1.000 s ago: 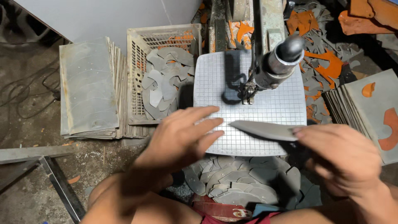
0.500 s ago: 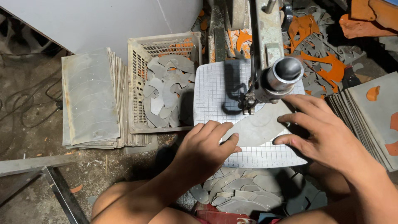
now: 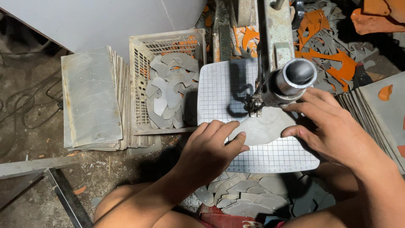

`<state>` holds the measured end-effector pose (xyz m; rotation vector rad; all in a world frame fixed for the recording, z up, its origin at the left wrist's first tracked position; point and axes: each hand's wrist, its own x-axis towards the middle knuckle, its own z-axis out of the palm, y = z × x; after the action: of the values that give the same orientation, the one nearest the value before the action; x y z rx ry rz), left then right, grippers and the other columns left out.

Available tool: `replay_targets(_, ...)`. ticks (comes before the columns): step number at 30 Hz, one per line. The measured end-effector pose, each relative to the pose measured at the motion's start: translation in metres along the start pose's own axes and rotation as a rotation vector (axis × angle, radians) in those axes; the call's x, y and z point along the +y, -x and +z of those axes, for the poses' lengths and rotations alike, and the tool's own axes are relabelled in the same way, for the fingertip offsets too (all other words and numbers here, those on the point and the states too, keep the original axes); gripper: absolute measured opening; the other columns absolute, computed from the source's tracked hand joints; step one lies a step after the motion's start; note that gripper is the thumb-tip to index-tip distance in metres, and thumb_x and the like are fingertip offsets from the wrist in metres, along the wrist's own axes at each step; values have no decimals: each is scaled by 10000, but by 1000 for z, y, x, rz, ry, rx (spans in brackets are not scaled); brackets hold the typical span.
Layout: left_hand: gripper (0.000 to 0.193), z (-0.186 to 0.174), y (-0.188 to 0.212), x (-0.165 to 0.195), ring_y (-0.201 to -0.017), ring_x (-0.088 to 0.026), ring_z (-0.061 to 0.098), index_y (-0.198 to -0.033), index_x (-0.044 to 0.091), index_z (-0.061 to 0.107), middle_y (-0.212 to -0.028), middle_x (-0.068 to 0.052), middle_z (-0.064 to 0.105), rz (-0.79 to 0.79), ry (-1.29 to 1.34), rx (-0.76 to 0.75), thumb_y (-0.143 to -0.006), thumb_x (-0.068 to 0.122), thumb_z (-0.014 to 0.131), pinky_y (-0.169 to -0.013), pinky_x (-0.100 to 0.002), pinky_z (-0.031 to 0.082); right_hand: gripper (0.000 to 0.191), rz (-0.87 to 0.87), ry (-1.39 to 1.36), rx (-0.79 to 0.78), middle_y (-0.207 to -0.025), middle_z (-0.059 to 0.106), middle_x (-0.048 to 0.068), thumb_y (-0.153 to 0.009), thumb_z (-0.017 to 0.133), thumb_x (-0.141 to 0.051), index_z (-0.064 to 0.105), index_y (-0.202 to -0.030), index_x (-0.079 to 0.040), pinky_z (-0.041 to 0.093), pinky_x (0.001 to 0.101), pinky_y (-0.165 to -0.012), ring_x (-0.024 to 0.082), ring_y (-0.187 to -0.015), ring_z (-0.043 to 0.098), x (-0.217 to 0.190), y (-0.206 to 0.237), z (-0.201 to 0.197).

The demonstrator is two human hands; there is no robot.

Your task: The person repeatedly places gray rubber pieces under a vertical cutting machine, guides them through the blade, and deposits the cut pieces into a nearby basket. The process is continuous and repetitive throughout the clip.

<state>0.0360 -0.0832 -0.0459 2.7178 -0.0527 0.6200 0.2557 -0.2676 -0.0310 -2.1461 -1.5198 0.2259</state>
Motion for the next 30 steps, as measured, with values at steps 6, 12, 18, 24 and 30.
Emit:
replay_targets(6,284,1,-3,1,-1018,-264,650,-1077,27,738,-1173,-149,705,-8,13,-9,-933,271,749,-818,-370,498,554,44,18,-26,-1267,683,85,-693,824,-306,691,-1193,-107,489,463,-1001,361,-1306,530,-3,-5,-1)
replay_targets(12,278,0,-6,1,-1030,-268,650,-1083,12,734,-1170,-152,704,-24,17,-7,-924,240,752,-841,-378,491,548,101,46,-21,-1311,647,151,-686,832,-311,693,-1173,-102,507,463,-961,372,-1301,537,-3,-3,2)
replay_targets(18,243,0,-6,-2,-1042,-276,641,-1084,20,736,-1172,-139,706,-32,15,17,-906,183,759,-864,-384,481,525,70,53,20,-1297,653,153,-701,828,-302,692,-1160,-88,508,455,-974,361,-1284,555,-3,1,6)
replay_targets(24,221,0,-7,-11,-1055,-266,630,-1076,45,743,-1173,-112,710,-40,21,16,-880,143,762,-887,-389,469,526,29,151,82,-1228,694,139,-684,843,-332,728,-1115,-53,513,458,-991,372,-1245,570,-9,6,10)
replay_targets(30,203,-2,-10,-23,-1077,-261,623,-1072,79,747,-1201,-97,707,-52,-9,4,-880,144,736,-903,-392,456,486,2,167,225,-1253,700,184,-696,864,-309,761,-1068,-13,531,451,-992,372,-1196,615,-17,14,18)
